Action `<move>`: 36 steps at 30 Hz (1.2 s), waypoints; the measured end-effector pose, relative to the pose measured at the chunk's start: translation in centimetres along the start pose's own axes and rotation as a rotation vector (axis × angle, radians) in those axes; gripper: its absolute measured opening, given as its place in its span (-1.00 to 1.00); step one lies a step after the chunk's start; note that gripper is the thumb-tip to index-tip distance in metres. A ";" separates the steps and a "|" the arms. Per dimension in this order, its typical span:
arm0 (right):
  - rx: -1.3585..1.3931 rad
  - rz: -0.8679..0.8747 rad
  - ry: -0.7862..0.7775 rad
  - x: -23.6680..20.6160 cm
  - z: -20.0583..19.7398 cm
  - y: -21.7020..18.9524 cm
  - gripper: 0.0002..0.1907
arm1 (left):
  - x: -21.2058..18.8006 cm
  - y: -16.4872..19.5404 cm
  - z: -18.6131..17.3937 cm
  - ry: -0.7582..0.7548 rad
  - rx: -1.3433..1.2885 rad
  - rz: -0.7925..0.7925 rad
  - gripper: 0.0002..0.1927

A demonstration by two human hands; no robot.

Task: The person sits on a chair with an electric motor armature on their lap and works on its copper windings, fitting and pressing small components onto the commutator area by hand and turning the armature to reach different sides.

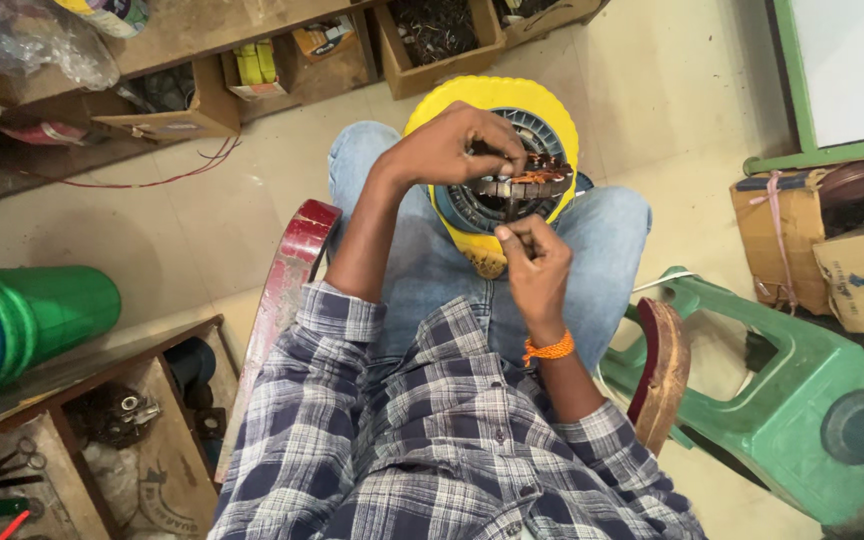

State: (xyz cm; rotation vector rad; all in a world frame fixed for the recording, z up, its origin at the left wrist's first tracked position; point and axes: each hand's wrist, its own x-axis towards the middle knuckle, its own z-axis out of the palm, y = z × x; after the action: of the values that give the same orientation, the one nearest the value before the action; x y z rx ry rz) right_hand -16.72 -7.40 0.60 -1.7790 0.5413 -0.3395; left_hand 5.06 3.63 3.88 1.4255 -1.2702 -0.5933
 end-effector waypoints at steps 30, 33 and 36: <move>-0.448 -0.559 -0.139 10.9 -4.1 -6.9 -0.86 | 1.2 0.9 7.1 0.501 -0.065 -0.441 -0.69; -0.441 -0.463 -0.125 10.7 -4.2 -7.8 -0.85 | 1.2 -1.2 6.0 0.388 -0.381 -0.397 -0.79; -0.432 -0.423 -0.085 9.1 -3.9 -8.5 -0.85 | 0.0 -2.0 4.8 0.299 -0.317 -0.273 -0.82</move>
State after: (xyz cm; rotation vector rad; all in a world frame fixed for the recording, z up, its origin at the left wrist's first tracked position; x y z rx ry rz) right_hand -9.41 -13.67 9.36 -2.3195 0.1769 -0.4588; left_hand 1.60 1.53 0.62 1.3670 -0.7167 -0.7000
